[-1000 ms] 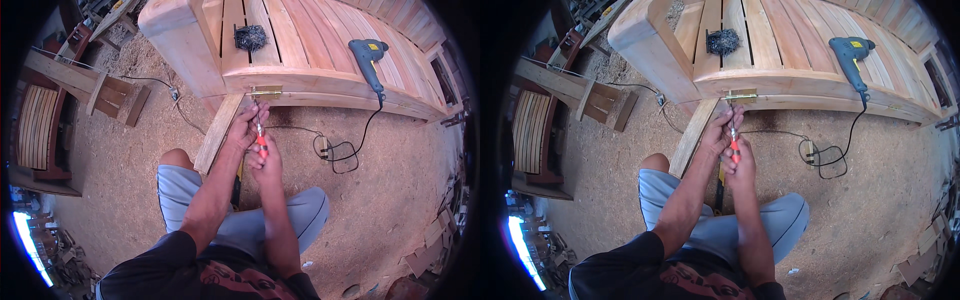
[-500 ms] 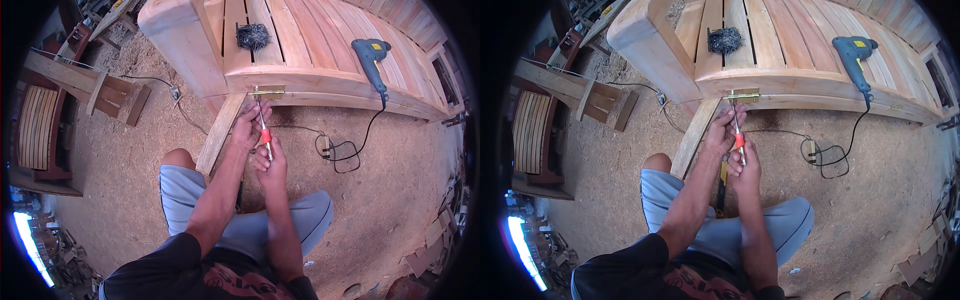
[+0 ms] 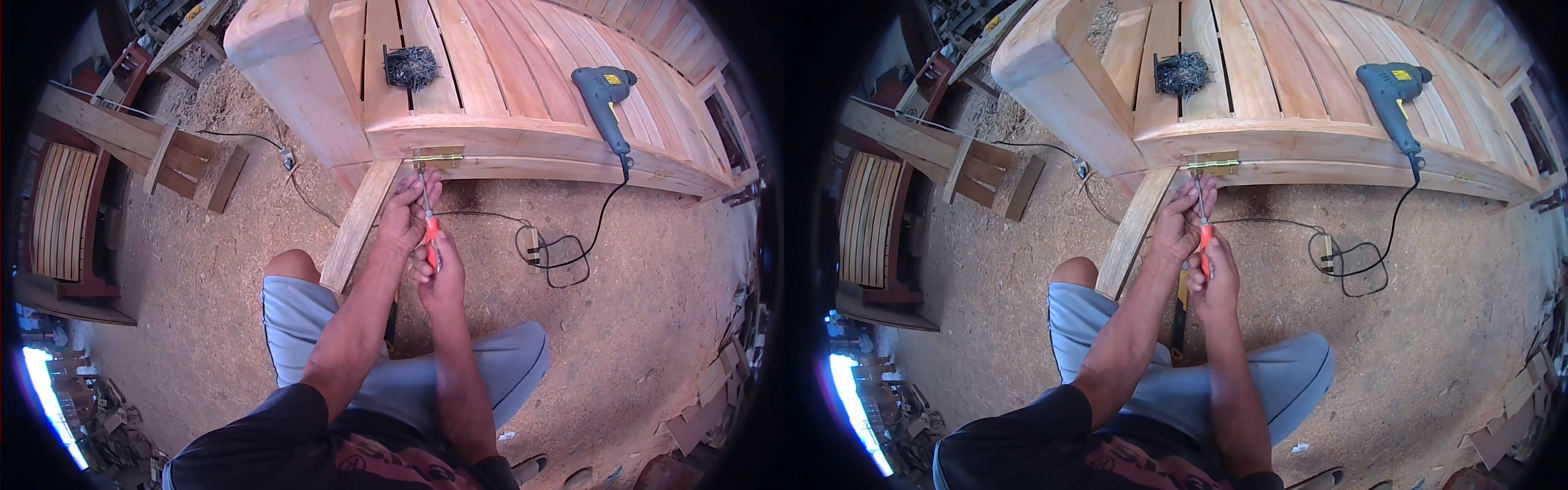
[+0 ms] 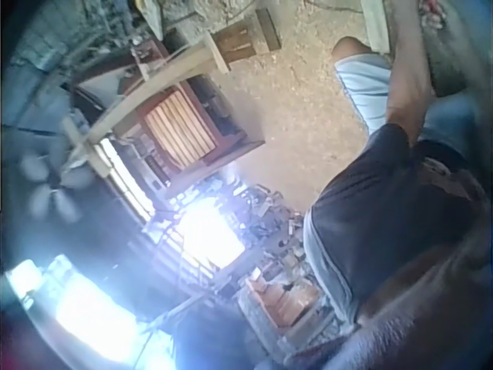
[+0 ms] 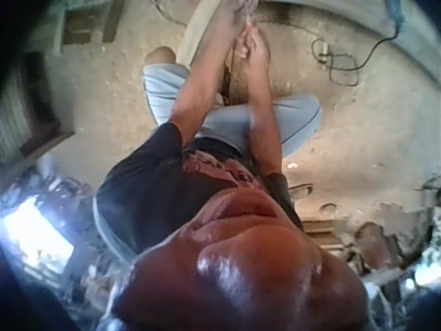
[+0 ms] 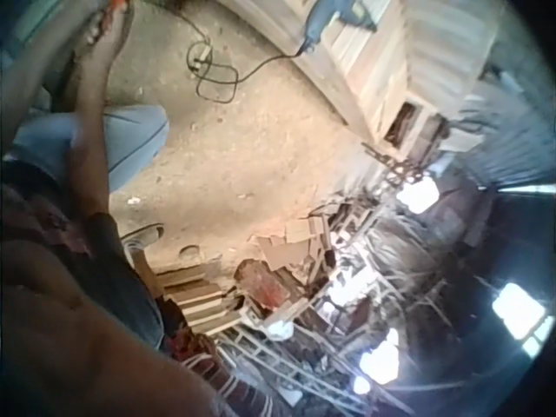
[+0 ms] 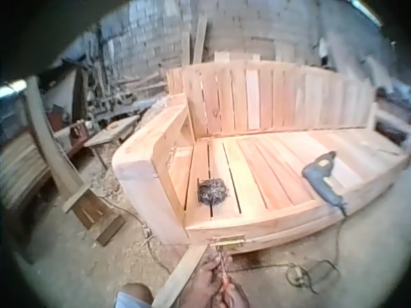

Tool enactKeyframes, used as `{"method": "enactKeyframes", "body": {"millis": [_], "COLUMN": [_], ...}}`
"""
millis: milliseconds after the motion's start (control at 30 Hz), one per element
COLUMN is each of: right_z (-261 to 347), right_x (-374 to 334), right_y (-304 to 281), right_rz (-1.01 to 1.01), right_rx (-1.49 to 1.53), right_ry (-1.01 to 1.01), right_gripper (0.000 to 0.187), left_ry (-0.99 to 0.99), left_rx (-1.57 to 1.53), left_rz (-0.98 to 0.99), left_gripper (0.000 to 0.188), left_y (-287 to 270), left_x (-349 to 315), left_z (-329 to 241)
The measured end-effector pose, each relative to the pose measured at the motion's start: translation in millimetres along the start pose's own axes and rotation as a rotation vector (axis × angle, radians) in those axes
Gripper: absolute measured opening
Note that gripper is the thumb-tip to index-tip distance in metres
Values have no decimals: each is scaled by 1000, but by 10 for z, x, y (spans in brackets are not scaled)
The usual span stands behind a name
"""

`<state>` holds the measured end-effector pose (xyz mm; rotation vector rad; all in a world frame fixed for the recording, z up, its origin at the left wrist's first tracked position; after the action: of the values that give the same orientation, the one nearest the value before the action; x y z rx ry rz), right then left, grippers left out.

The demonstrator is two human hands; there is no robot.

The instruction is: Fixing a hinge onto a wooden bench and organizing hardware in a workshop.

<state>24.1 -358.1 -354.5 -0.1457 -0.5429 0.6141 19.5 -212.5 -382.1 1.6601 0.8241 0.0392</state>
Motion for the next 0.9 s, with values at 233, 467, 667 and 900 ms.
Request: {"method": "enactKeyframes", "body": {"millis": [233,467,667,900], "right_z": [55,-99,-68,-60], "right_x": [2,-22,62,73], "right_y": [-1,102,5,-39], "right_rz": [134,19,175,4], "right_rx": [-109,34,-536,913], "right_ry": [62,86,-174,756], "right_gripper": [52,44,40,40], "left_ry": [-4,-4,-20,-14], "left_rx": [23,16,102,126], "left_rz": [-32,-134,-78,-5], "left_gripper": [31,25,34,29], "left_y": [13,-6,-5,-17], "left_x": [38,15,24,-72], "left_z": [-28,-26,-53,-34]}}
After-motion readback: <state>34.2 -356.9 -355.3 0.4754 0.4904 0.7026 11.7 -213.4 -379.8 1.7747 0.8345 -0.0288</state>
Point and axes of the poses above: each hand's wrist, its own x-axis towards the middle knuckle, its own y-axis out of the palm, z = x × y, the point moved 1 cm from there along x, towards the middle knuckle, and after that the axes turned 13 degrees about -y, right-handed, at the moved point
